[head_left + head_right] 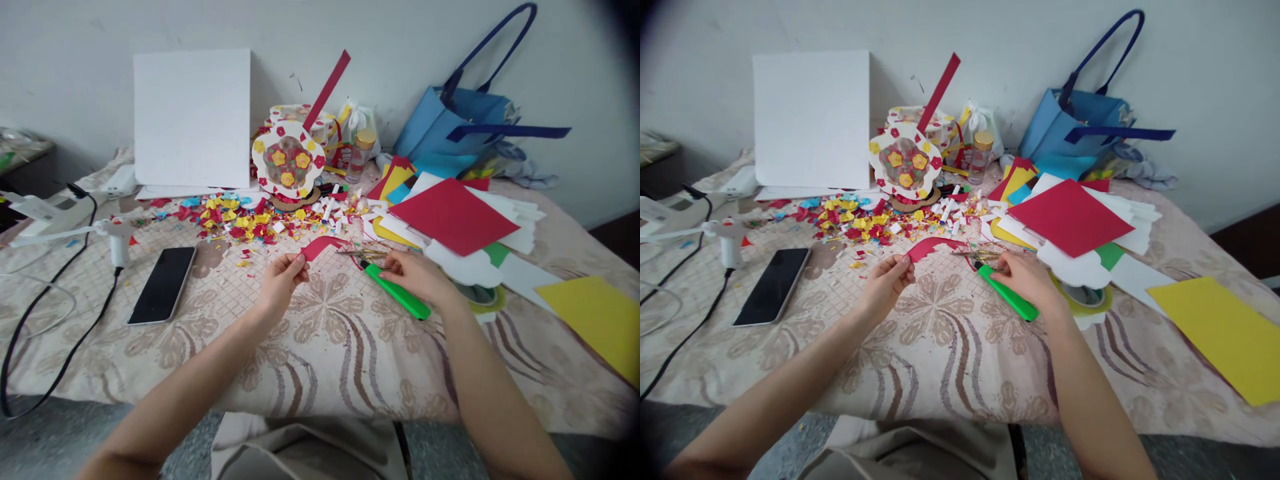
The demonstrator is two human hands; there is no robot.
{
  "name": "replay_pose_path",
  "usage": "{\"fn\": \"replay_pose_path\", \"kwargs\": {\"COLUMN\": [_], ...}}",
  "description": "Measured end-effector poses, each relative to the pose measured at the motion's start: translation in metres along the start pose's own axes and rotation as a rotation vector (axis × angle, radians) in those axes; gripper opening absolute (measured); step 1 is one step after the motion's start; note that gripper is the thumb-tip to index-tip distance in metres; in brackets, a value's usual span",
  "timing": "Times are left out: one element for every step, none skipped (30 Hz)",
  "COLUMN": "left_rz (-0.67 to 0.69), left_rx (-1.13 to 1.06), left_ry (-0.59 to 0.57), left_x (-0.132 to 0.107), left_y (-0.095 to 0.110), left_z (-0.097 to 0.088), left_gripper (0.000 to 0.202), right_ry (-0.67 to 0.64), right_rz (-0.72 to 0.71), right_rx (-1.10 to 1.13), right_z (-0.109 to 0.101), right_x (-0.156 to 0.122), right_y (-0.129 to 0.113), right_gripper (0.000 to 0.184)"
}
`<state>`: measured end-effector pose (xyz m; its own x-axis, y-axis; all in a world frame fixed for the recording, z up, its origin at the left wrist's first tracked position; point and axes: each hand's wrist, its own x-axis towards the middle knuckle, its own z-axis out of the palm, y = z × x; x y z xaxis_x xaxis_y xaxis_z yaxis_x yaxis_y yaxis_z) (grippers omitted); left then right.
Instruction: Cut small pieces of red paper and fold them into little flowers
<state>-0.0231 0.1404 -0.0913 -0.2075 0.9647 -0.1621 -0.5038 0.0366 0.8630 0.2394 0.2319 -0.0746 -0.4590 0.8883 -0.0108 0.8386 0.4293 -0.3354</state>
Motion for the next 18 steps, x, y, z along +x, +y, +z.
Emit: {"fn": "replay_pose_path", "kwargs": {"left_rz": [-0.003,-0.004,-0.005,-0.005,-0.005,-0.006,-0.005,-0.003,0.001,0.004,0.007,0.011,0.015,0.017,0.019,0.019,0.016,0.01], "left_rx": [-0.009,-0.016,-0.023,-0.03,-0.039,-0.049,-0.06,-0.069,-0.078,-0.085,-0.09,-0.093,-0.096,-0.098,-0.1,-0.103,-0.105,-0.109], "left_ry": [0.002,0.001,0.0,-0.002,-0.003,-0.003,-0.003,-0.004,-0.004,-0.002,0.0,0.004,0.008,0.01,0.009,0.008,0.006,0.003], "left_x": [0.0,0.0,0.0,0.0,0.0,0.001,0.001,0.001,0.002,0.002,0.003,0.003,0.004,0.004,0.004,0.005,0.005,0.005], "left_y": [0.001,0.002,0.002,0.003,0.004,0.004,0.005,0.006,0.007,0.008,0.008,0.009,0.01,0.01,0.01,0.01,0.01,0.009], "left_z": [0.0,0.0,0.0,0.0,-0.001,-0.001,-0.001,-0.002,-0.002,-0.003,-0.003,-0.004,-0.004,-0.004,-0.004,-0.005,-0.005,-0.005], "left_gripper": [0.027,0.027,0.027,0.027,0.027,0.026,0.026,0.026,0.025,0.024,0.024,0.024,0.024,0.024,0.024,0.024,0.025,0.025], "right_ry": [-0.042,-0.064,-0.07,-0.07,-0.07,-0.079,-0.095,-0.116,-0.136,-0.154,-0.167,-0.174,-0.165,-0.132,-0.07,0.013,0.103,0.188], "right_rz": [-0.011,-0.021,-0.028,-0.033,-0.034,-0.033,-0.032,-0.033,-0.036,-0.044,-0.057,-0.071,-0.077,-0.064,-0.029,0.026,0.088,0.147], "right_rx": [-0.001,-0.001,-0.003,-0.012,-0.029,-0.052,-0.08,-0.112,-0.142,-0.167,-0.18,-0.184,-0.181,-0.178,-0.182,-0.2,-0.231,-0.271], "right_z": [0.0,0.001,0.001,0.002,0.002,0.002,0.002,0.002,0.002,0.001,0.0,-0.001,-0.002,-0.003,-0.004,-0.004,-0.003,-0.001], "right_x": [0.0,0.0,0.0,0.001,0.001,0.0,0.0,-0.001,-0.002,-0.003,-0.004,-0.005,-0.005,-0.005,-0.004,-0.002,0.001,0.005], "right_y": [0.003,0.004,0.004,0.003,0.001,0.0,-0.002,-0.003,-0.005,-0.006,-0.007,-0.008,-0.008,-0.009,-0.008,-0.007,-0.006,-0.003], "right_gripper": [0.019,0.021,0.022,0.024,0.026,0.028,0.028,0.028,0.027,0.025,0.023,0.021,0.019,0.018,0.017,0.018,0.02,0.023]}}
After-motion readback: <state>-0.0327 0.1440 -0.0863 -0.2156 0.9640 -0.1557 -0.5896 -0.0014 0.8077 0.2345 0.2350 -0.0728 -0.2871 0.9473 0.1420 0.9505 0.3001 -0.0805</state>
